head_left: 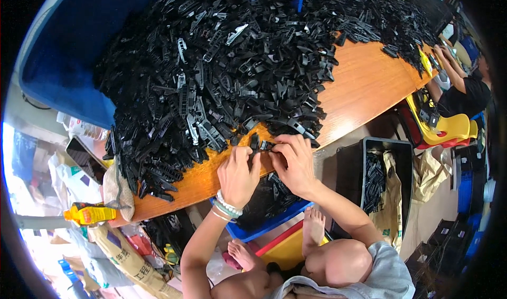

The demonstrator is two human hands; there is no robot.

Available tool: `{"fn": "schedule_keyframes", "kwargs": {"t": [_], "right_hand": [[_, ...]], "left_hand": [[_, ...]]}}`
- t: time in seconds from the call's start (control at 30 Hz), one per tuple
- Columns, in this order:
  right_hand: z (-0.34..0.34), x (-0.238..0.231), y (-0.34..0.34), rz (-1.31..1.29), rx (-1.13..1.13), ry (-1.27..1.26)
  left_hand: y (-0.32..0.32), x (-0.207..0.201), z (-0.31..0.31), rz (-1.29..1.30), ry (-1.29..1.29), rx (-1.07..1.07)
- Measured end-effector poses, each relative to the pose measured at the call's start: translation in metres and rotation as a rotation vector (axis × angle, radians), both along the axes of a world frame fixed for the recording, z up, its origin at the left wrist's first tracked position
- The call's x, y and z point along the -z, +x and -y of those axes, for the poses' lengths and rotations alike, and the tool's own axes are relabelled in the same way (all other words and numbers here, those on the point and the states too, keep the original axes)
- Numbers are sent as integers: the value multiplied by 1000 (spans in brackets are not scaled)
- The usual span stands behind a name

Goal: The person assembles plastic components by hand and places the finished pieces into a blue container.

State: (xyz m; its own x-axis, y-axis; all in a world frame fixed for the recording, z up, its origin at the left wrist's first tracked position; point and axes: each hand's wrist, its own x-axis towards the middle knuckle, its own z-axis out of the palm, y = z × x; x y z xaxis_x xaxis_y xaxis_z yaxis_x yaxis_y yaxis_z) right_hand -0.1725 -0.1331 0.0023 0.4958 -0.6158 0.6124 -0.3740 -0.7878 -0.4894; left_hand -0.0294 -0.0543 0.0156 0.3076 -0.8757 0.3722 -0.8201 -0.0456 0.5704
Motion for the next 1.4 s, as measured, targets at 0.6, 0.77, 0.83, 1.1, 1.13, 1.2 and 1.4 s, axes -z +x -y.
{"fn": "schedule_keyframes", "kwargs": {"t": [0.6,0.77,0.83,1.1,1.13,1.2,1.4], "right_hand": [[-10,22,-14,325,-141,326],[-10,24,-10,290,-147,392],[-12,28,-10,260,-153,396],[-14,37,-13,238,-194,292],[-14,37,-13,266,-193,277],[-14,35,-13,251,-187,286],[-14,37,-13,241,-203,319]], "left_hand": [[-3,-3,-15,196,-122,335],[-4,-5,-16,220,-129,325],[-6,-1,-20,208,-112,292],[-12,11,-27,168,-144,256],[-12,11,-27,183,-142,253],[-12,7,-28,196,-144,245],[-12,6,-31,123,-124,245]]}}
